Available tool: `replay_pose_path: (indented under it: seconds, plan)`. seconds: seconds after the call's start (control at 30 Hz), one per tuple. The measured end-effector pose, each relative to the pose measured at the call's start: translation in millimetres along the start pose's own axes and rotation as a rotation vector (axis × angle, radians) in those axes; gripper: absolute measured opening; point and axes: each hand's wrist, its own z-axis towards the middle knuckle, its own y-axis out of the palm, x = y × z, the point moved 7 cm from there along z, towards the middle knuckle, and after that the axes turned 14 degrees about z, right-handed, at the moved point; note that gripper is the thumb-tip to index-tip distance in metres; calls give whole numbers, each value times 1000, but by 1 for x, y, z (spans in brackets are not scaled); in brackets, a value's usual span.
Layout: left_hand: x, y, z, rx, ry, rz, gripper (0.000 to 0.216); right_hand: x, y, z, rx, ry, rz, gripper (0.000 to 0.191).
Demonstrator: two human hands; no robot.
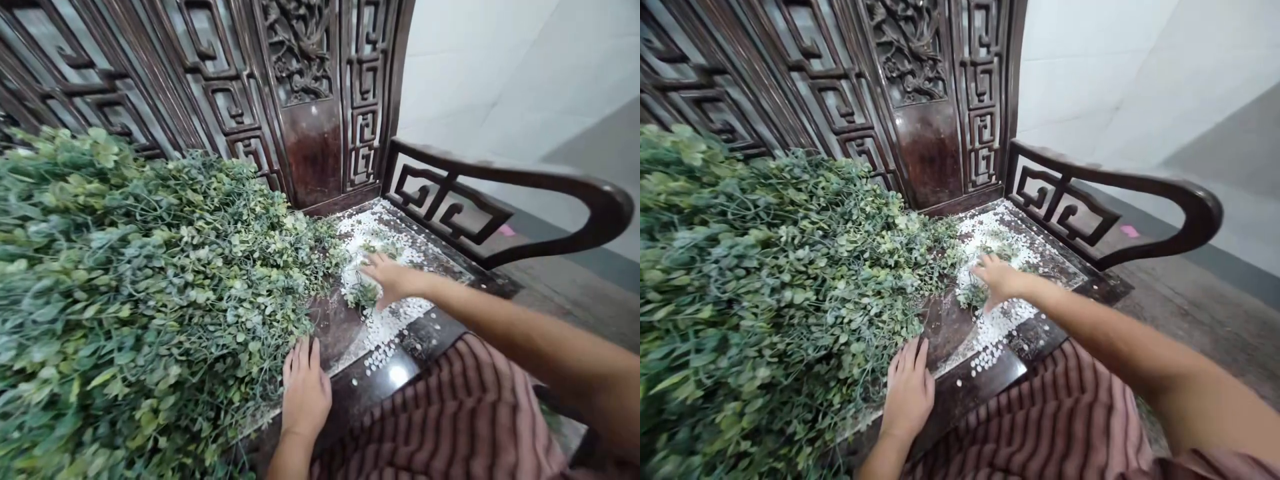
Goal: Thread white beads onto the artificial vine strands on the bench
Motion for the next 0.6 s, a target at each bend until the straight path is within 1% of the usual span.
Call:
replay_pose_path:
  seconds: [0.07, 0.1, 0.13, 0.17, 0.23, 0.33, 0.4, 0.43, 0.47, 0.53, 0.57, 0.6]
  plan:
    - [2, -1, 1, 9, 17, 41, 46, -6, 30, -1, 12, -95, 9, 86]
    - [3, -2, 1, 13, 22, 60, 46, -11, 38, 1, 7, -143, 17, 79]
    - [3, -2, 1, 17, 26, 76, 46, -15, 42, 4, 0, -175, 26, 69]
    - [3, -2, 1, 23, 30, 90, 46, -17, 40, 9, -6, -187, 42, 60]
    - [4, -2, 1, 45, 45, 113, 45, -13, 26, 22, 3, -150, 141, 46]
    - [5, -3, 1, 80, 71, 134, 45, 2, -9, 43, 108, -42, 389, 44]
    - [5, -3, 2, 90, 73, 142, 46, 6, -22, 55, 163, -17, 474, 49]
    - [5, -3, 2, 92, 70, 146, 46, 4, -23, 61, 162, -12, 476, 56]
    - [5, -3, 2, 92, 67, 150, 46, 0, -19, 68, 136, -6, 463, 68]
    - [5, -4, 2, 91, 65, 157, 46, -11, 0, 79, 37, 12, 398, 97]
    - [5, -4, 2, 90, 66, 160, 45, -18, 12, 83, -12, 22, 350, 109]
    - [6, -4, 3, 89, 67, 162, 45, -25, 23, 87, -35, 23, 299, 115]
